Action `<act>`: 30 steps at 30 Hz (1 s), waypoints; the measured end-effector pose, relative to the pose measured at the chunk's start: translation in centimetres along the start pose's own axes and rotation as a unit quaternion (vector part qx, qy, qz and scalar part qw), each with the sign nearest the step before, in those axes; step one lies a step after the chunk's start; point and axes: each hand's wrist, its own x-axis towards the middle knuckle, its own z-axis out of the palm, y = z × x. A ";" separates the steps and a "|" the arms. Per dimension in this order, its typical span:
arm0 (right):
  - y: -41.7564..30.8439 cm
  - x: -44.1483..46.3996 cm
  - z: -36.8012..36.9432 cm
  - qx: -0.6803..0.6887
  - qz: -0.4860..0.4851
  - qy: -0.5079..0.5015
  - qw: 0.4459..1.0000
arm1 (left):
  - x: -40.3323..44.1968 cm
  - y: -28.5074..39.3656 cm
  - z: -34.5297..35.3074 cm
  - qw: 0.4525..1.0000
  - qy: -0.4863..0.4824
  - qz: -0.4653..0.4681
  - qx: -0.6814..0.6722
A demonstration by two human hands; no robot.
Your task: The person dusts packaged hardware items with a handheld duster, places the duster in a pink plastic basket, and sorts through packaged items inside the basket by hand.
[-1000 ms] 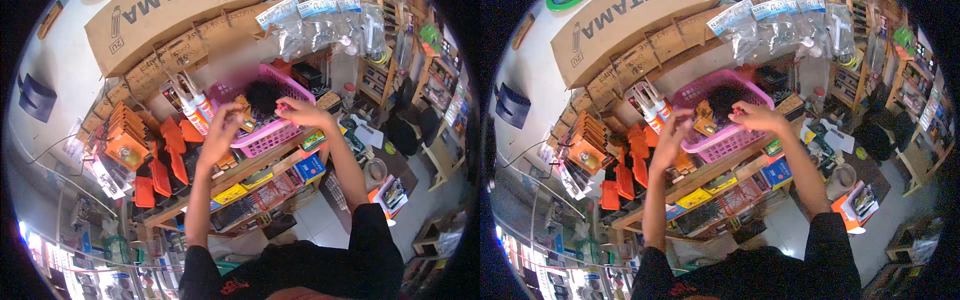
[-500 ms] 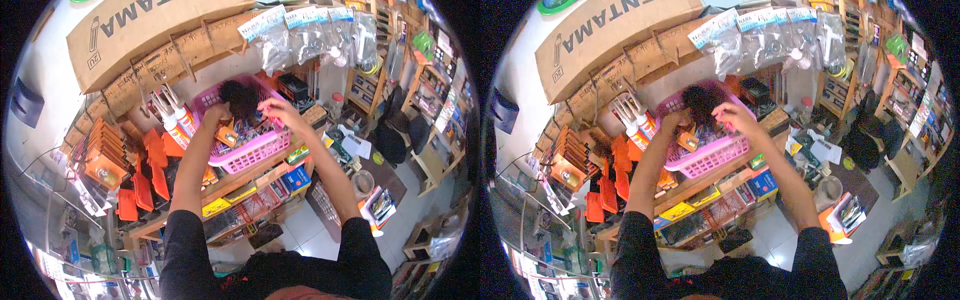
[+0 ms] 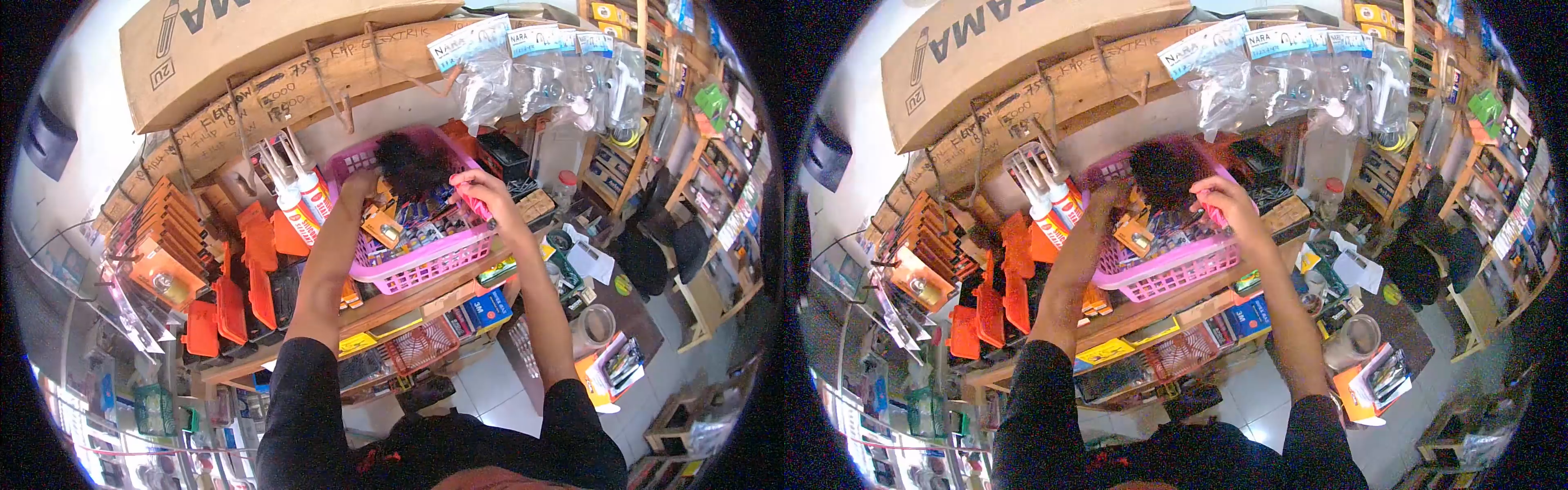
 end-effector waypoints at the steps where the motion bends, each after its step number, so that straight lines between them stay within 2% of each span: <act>1: 0.0 -0.1 0.3 -0.009 -0.006 0.005 1.000 | 0.2 -0.7 0.1 1.000 0.006 0.019 -0.022; 3: 2.0 0.3 -0.2 -0.030 -0.054 0.005 0.998 | -3.9 1.5 -2.8 0.995 0.053 0.016 -0.081; 7: 3.2 0.1 0.2 -0.086 -0.057 0.023 0.994 | -2.4 0.2 -2.1 0.987 0.102 0.107 -0.067; 10: 1.3 -1.2 0.9 -0.227 -0.025 -0.006 0.974 | -3.3 1.9 -3.9 0.996 0.043 0.063 -0.037; 13: 1.4 -1.7 1.1 -0.276 -0.039 0.003 0.960 | -3.5 2.2 -3.9 0.986 0.154 0.060 -0.008; 16: 1.9 -1.3 0.7 -0.298 -0.070 0.008 0.952 | -6.1 4.1 -7.0 0.976 0.185 0.101 -0.057; 17: 2.2 -1.2 0.5 -0.303 -0.084 0.002 0.949 | -7.3 5.0 -8.3 0.971 0.205 0.081 -0.089; 19: 1.2 -1.8 1.2 -0.289 -0.089 -0.003 0.953 | -10.6 7.2 -10.7 0.958 0.238 0.035 -0.152; 22: 0.6 -2.9 1.6 -0.281 -0.075 -0.022 0.956 | -16.8 9.7 -13.2 0.907 0.276 0.065 -0.310; 23: -0.6 -3.5 1.7 -0.267 -0.008 -0.044 0.963 | -18.3 9.9 -13.2 0.878 0.323 0.125 -0.330; 26: 0.9 -4.3 1.5 -0.216 -0.183 -0.046 0.958 | -26.2 11.5 -13.6 0.827 0.355 0.135 -0.414; 27: -0.8 -5.8 2.2 -0.213 -0.163 -0.045 0.962 | -29.0 11.6 -13.0 0.815 0.338 0.125 -0.454; 28: -1.3 -7.3 2.4 -0.225 -0.182 -0.023 0.957 | -32.3 11.5 -12.1 0.802 0.320 0.114 -0.492; 30: -1.1 -10.5 2.5 -0.246 -0.219 0.024 0.944 | -39.2 11.2 -8.8 0.802 0.300 0.020 -0.516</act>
